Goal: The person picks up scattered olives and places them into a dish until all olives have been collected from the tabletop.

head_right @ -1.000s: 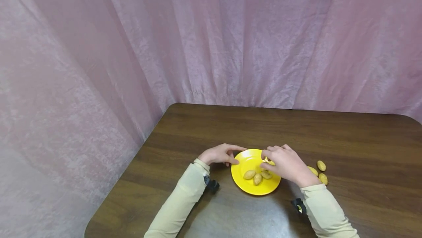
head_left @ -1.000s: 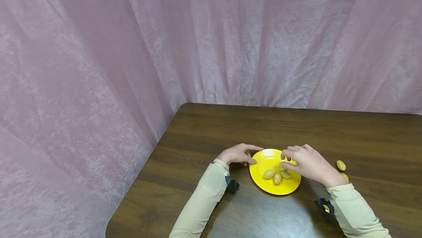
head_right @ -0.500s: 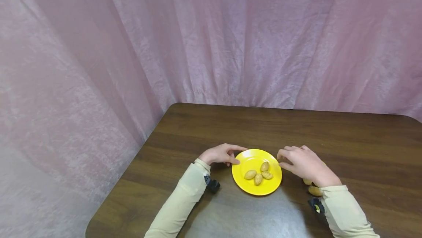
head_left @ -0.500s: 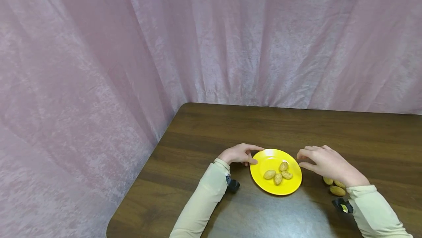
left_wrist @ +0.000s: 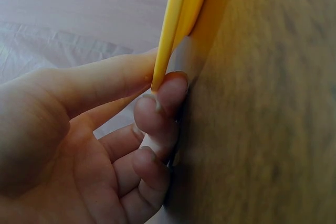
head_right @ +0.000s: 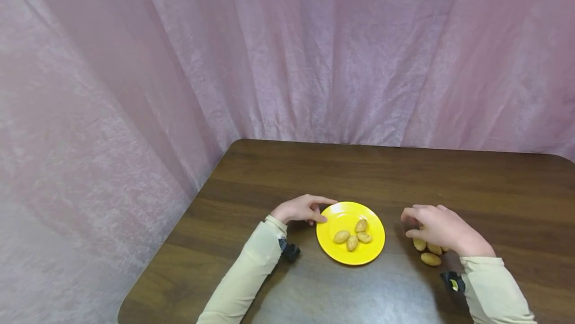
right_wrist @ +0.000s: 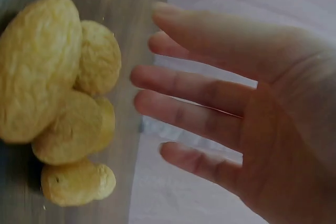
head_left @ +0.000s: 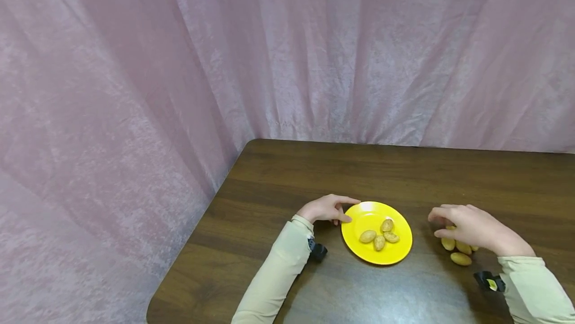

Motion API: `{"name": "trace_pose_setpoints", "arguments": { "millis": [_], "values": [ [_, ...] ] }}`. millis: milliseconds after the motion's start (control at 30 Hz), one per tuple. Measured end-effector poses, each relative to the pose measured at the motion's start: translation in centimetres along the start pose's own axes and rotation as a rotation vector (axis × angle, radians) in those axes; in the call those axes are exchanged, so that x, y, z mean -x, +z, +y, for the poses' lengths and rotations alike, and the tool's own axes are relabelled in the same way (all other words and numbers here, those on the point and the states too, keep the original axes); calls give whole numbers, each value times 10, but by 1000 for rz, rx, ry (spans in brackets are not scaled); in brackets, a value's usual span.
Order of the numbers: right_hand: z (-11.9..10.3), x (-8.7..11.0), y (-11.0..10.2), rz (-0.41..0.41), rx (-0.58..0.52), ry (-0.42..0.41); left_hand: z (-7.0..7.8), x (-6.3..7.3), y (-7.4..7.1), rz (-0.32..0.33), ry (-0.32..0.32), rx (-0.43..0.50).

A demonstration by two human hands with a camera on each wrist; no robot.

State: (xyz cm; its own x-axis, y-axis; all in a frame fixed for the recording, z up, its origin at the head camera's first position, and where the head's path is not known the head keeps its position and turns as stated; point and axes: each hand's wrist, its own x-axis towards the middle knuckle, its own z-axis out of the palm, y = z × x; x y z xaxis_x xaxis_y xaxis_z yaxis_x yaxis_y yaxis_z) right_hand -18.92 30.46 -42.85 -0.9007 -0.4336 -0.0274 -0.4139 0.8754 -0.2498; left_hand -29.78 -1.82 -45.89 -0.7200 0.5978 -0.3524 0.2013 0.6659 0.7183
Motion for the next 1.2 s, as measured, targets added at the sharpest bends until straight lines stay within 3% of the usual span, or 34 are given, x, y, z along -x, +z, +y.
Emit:
{"name": "trace_pose_setpoints", "arguments": {
  "millis": [300, 1200],
  "values": [
    [7, 4, -4, -135, -47, 79, 1, -1, 0, 3, -9, 0],
    [2, 5, 3, -113, 0, 1, 1, 3, 1, -7, 11, 25]
  ]
}}
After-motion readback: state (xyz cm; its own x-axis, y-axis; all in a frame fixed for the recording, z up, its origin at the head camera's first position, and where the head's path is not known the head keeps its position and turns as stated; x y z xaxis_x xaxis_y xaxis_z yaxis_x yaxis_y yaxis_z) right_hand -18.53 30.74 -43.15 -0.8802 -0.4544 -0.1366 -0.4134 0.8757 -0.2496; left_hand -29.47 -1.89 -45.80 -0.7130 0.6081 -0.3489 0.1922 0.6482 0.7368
